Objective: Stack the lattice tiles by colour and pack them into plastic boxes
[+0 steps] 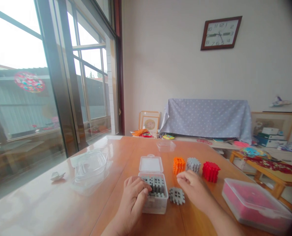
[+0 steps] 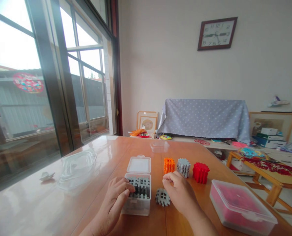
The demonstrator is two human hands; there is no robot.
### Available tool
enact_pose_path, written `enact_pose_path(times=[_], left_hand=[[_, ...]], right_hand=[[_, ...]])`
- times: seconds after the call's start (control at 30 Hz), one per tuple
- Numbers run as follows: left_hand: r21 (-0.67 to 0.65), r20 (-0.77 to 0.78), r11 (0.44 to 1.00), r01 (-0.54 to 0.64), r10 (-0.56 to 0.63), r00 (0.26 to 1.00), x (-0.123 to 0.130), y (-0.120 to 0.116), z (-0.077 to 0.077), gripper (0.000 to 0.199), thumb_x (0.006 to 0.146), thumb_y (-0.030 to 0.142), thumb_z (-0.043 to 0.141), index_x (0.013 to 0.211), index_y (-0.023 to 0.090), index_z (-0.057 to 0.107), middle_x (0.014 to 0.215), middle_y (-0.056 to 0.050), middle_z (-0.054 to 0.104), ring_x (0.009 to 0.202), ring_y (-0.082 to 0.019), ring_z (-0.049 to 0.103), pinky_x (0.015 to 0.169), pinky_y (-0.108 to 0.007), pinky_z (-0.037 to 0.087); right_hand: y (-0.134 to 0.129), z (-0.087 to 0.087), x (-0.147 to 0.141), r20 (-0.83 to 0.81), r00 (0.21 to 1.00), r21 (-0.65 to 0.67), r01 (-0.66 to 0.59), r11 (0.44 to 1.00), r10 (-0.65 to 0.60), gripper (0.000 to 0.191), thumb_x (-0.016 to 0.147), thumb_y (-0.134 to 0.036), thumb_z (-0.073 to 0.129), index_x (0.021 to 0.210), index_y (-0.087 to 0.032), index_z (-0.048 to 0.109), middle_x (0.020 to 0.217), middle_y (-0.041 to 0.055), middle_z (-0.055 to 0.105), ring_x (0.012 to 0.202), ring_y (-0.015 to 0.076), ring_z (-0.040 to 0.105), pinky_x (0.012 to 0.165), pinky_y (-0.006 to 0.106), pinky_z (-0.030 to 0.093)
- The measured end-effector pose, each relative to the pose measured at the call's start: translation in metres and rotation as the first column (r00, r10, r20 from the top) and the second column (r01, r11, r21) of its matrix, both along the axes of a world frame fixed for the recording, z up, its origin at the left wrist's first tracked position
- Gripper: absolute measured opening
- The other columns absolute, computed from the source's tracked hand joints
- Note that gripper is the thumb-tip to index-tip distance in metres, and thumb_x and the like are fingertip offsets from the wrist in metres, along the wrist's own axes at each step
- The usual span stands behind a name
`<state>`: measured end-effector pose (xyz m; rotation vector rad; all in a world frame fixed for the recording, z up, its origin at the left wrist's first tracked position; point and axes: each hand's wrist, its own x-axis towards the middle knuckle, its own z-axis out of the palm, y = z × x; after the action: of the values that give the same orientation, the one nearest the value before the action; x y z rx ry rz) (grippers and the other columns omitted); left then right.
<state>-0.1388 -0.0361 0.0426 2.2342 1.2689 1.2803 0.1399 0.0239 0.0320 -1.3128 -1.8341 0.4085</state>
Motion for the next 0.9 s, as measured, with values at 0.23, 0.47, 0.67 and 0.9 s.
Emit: enact_pose_path(times=[0.23, 0.47, 0.67, 0.9], left_hand=[[0.002, 0.028, 1.0, 0.006, -0.006, 1.0, -0.002, 0.003, -0.003, 0.034, 0.104, 0.038, 0.038, 0.09, 0.025, 0.067, 0.092, -0.004, 0.066, 0.097, -0.025, 0.054, 0.094, -0.042, 0.035], [-0.01, 0.032, 1.0, 0.007, -0.007, 0.999, -0.004, 0.006, -0.006, 0.034, 0.104, 0.039, 0.039, 0.09, 0.025, 0.068, 0.094, -0.004, 0.066, 0.099, -0.025, 0.053, 0.094, -0.042, 0.036], [-0.001, 0.036, 1.0, -0.001, 0.002, 0.999, -0.003, 0.006, -0.007, 0.034, 0.103, 0.039, 0.039, 0.09, 0.025, 0.068, 0.093, -0.004, 0.067, 0.098, -0.025, 0.054, 0.093, -0.042, 0.037], [-0.003, 0.037, 1.0, -0.013, 0.013, 0.999, -0.002, 0.003, -0.001, 0.034, 0.103, 0.039, 0.04, 0.088, 0.024, 0.067, 0.09, -0.004, 0.067, 0.097, -0.025, 0.054, 0.093, -0.043, 0.037]], right_hand=[[0.006, -0.027, 0.029, 0.133, 0.99, -0.211, -0.021, 0.977, 0.05, 0.052, 0.074, -0.053, 0.078, 0.118, -0.025, 0.072, 0.116, 0.0081, 0.066, 0.111, 0.0284, 0.063, 0.094, 0.038, 0.046], [-0.004, -0.02, 0.017, 0.187, 0.97, -0.264, -0.1, 0.959, 0.153, 0.024, 0.069, -0.034, 0.082, 0.09, -0.026, 0.074, 0.093, 0.0001, 0.063, 0.081, 0.0188, 0.061, 0.072, 0.027, 0.043], [-0.005, -0.012, 0.016, 0.043, 0.987, -0.253, -0.137, 0.958, 0.153, 0.022, 0.07, -0.025, 0.077, 0.09, -0.024, 0.067, 0.087, -0.0026, 0.063, 0.076, 0.0159, 0.058, 0.07, 0.026, 0.042], [-0.003, 0.002, 0.006, -0.346, 0.918, -0.198, -0.273, 0.942, 0.193, 0.026, 0.081, -0.035, 0.07, 0.101, -0.022, 0.058, 0.088, -0.0006, 0.067, 0.08, 0.0178, 0.062, 0.072, 0.03, 0.048]])
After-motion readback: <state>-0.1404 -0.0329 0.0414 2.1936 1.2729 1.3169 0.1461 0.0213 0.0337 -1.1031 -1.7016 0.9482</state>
